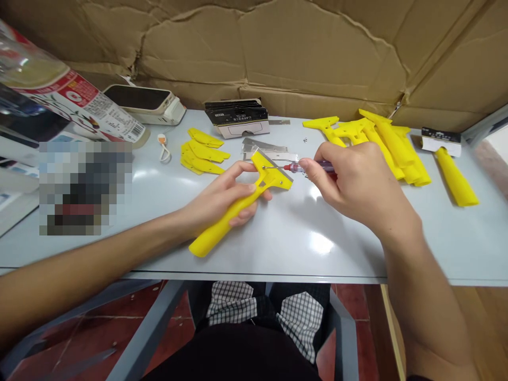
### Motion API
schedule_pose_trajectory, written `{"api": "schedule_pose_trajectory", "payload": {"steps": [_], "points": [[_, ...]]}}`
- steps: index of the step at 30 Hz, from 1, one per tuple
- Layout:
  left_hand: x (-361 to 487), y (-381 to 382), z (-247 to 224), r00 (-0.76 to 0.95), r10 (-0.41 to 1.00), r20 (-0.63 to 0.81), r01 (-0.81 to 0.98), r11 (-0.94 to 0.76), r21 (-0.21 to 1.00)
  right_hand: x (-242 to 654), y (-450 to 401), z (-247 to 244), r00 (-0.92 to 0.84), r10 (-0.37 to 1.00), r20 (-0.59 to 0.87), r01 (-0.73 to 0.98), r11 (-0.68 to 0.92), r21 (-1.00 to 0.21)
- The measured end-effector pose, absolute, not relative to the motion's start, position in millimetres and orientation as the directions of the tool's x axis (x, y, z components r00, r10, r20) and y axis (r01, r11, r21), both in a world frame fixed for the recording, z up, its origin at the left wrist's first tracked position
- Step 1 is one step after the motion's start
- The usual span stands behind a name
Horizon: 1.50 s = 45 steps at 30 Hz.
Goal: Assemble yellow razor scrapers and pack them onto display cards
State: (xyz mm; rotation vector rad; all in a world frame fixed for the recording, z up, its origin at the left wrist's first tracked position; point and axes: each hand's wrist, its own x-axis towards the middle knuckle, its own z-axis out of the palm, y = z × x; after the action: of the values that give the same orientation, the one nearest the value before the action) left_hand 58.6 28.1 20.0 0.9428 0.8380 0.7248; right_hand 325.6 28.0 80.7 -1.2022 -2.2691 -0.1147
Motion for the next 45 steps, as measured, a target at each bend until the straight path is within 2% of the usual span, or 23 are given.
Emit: {"api": "schedule_pose_trajectory", "payload": {"steps": [6,12,17,22,30,39,42,45], "points": [[59.3,30.9,19.9,0.479,0.818,-0.319,-0.193,0.453,0.871,321.4,24.4,79.8,-0.428,0.827,0.364,0.79,0.538,-0.293],[59.4,28.6,17.0,0.483,0.833,-0.272,-0.168,0.393,0.904,324.1,26.1,79.4,-0.403,0.792,0.459,0.811,0.541,-0.221],[60.1,24.5,13.8,0.491,0.85,-0.191,-0.123,0.284,0.951,326.4,23.7,82.9,-0.416,0.779,0.468,0.826,0.54,-0.164],[60.3,23.6,13.5,0.487,0.852,-0.192,-0.101,0.273,0.957,325.2,21.5,84.9,-0.417,0.792,0.446,0.836,0.527,-0.154],[60.9,27.5,19.2,0.491,0.822,-0.288,-0.113,0.388,0.915,324.1,21.4,80.2,-0.537,0.798,0.275,0.754,0.6,-0.268],[57.5,28.8,13.3,0.574,0.791,-0.21,-0.113,0.331,0.937,315.4,25.2,72.6,-0.519,0.837,0.173,0.819,0.545,-0.182],[57.8,30.3,12.5,0.552,0.802,-0.227,-0.125,0.349,0.929,318.2,27.3,73.5,-0.481,0.854,0.197,0.831,0.516,-0.209],[58.6,30.8,12.6,0.521,0.822,-0.23,-0.144,0.35,0.926,328.0,32.4,75.1,-0.418,0.86,0.293,0.836,0.49,-0.245]]}}
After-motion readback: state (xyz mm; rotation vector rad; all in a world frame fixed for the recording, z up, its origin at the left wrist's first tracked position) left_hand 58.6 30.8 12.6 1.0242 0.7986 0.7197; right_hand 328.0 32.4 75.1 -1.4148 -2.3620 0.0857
